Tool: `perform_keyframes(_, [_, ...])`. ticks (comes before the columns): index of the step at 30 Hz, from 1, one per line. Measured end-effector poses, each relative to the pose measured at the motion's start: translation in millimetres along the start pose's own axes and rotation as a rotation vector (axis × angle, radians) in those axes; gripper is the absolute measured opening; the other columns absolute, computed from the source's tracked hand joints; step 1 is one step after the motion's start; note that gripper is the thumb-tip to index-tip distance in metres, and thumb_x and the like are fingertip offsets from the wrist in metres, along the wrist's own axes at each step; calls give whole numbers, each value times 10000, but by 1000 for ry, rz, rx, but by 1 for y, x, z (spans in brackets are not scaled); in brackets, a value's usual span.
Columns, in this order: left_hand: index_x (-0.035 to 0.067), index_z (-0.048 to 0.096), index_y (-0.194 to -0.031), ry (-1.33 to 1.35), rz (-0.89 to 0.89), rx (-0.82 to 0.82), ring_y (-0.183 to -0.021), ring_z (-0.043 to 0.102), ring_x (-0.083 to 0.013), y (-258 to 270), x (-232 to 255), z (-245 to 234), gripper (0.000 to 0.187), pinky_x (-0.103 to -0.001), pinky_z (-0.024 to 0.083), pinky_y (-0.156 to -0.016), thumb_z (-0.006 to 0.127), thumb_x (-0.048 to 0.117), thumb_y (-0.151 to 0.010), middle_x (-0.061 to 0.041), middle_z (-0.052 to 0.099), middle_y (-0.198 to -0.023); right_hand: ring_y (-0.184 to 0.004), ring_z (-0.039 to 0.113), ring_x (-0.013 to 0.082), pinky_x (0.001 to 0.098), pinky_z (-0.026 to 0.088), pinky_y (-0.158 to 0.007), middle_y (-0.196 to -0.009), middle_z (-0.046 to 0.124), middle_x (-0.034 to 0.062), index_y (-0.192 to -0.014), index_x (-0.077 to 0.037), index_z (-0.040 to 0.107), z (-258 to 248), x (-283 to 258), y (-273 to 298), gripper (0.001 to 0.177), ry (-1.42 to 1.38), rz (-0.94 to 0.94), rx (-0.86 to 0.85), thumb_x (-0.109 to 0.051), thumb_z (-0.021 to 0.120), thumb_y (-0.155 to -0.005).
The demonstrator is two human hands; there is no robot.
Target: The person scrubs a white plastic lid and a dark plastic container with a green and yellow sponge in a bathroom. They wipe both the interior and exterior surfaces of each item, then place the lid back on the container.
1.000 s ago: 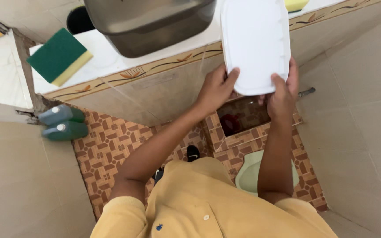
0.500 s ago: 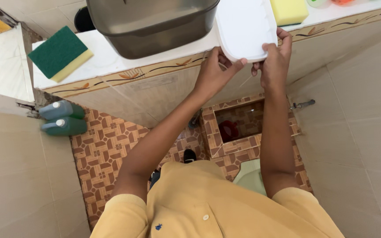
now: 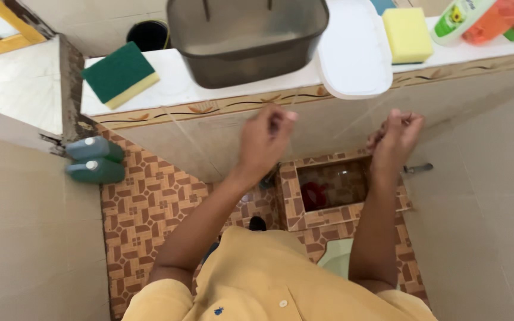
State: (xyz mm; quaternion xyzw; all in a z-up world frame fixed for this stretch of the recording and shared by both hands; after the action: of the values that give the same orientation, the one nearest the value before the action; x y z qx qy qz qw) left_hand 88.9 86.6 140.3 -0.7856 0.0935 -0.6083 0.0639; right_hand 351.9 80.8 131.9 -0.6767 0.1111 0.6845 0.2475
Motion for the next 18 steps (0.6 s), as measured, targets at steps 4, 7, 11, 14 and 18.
perform_keyframes(4, [70,559,-1061,23,402,521,-776,485,-78,-10,17,-73,242,-247,424,-670,635,299,-1075,-23,541,-894,-698,536,126,269,471,-570,-878,501,57,-1166,-79,473,24,-21,6,246,-79,-278,-131,-255,644,-1156])
perform_keyframes(7, [-30,438,-1396,-154,557,687,-1061,489,-198,-31,28,-105,482,-335,452,-926,601,353,-1154,-174,466,-1186,-1093,653,209,357,607,-845,-1192,607,119,-1330,-26,522,69,-51,-13,302,13,-474,-264,-262,598,-1158])
perform_keyframes(11, [-76,322,-1515,-222,479,647,-1360,477,-337,-56,17,-112,590,-441,360,-1223,492,402,-1215,-247,456,-1444,-1186,628,239,371,510,-1082,-1345,683,141,-1522,-27,448,128,-71,-23,397,276,-652,-379,-312,525,-1256])
perform_keyframes(14, [-96,331,-1556,-225,334,615,-1445,450,-414,-58,7,-103,652,-463,346,-1292,479,418,-1183,-298,453,-1514,-999,602,191,325,551,-972,-1187,681,120,-1537,-18,392,159,-69,-18,504,281,-515,-390,-348,515,-1176])
perform_keyframes(18, [-62,291,-1611,-64,375,540,-1460,488,-345,-41,1,-108,651,-400,380,-1274,457,387,-1168,-250,454,-1563,-1154,591,188,307,494,-1067,-1315,609,127,-1550,-50,422,158,-55,-8,419,68,-565,-395,-267,595,-1235])
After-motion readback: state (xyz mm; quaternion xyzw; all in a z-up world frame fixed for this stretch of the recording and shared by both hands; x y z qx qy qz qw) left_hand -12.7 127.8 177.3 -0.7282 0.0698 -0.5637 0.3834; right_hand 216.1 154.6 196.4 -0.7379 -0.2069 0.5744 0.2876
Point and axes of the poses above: each hand's wrist, its own y-axis away from the middle knuckle, its own z-axis out of the palm, x = y × z, the point moved 1 cm from there along -y, towards the middle knuckle
